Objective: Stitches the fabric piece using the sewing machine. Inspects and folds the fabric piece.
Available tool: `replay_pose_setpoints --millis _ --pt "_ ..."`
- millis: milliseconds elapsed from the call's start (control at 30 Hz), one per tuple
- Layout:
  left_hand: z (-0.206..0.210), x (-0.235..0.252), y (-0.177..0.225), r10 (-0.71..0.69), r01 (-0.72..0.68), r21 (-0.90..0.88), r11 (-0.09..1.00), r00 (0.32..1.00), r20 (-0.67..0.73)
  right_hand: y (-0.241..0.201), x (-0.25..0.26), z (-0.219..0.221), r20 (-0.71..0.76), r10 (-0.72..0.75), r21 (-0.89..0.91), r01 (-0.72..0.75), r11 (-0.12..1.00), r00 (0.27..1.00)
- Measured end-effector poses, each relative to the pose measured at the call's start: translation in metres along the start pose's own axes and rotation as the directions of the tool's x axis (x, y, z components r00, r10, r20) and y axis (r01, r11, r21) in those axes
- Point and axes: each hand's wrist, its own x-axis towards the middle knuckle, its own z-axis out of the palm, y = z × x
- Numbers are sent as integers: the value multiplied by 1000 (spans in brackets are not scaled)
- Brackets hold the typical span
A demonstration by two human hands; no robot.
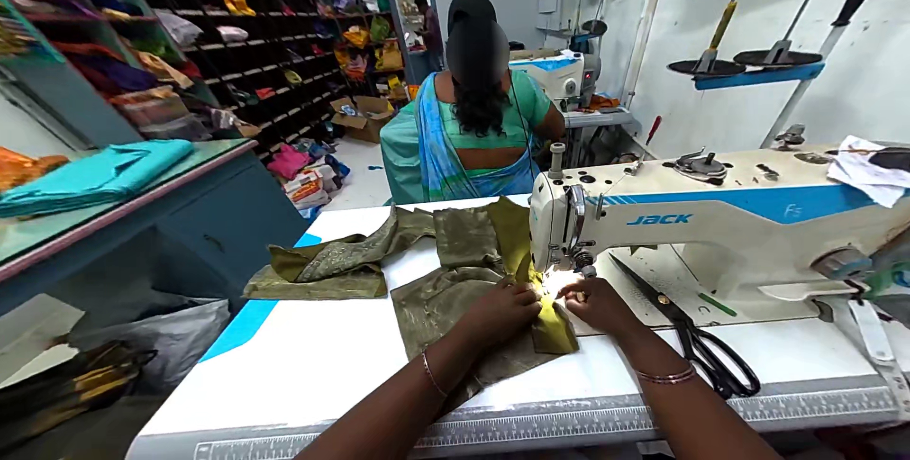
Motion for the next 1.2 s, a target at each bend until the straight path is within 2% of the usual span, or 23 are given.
replay_pose_setpoints --millis 67,133,333,500,633,767,933,1100,1200 --pt "4 -1 0 -5 5 -7 1000 1000 15 -4 5 -2 7 191 72 -191 979 982" --pt "9 -3 -1 0 0 -22 1000 1000 -4 -5 12 -2 55 294 71 -297 952 954" --pt "13 -4 0 -16 11 -80 997 998 -59 -6 23 0 107 411 61 -418 906 905" --pt "15 -5 -3 -15 4 -126 992 996 -93 -16 29 1 133 553 152 -568 809 823" --pt "15 -4 -3 -42 32 -136 990 997 -71 -20 32 2 149 591 192 -609 769 793" --pt "13 -2 -5 -78 79 -166 983 997 16 -15 36 4 163 608 182 -629 756 777" --pt "14 -2 -8 -64 65 -186 980 998 13 -24 32 4 125 602 75 -613 787 789" --pt "10 -1 -11 -56 59 -232 971 998 22 -22 30 1 126 564 97 -576 812 816" --pt "12 0 -15 -42 45 -216 975 999 19 -20 31 4 112 578 122 -588 800 809"
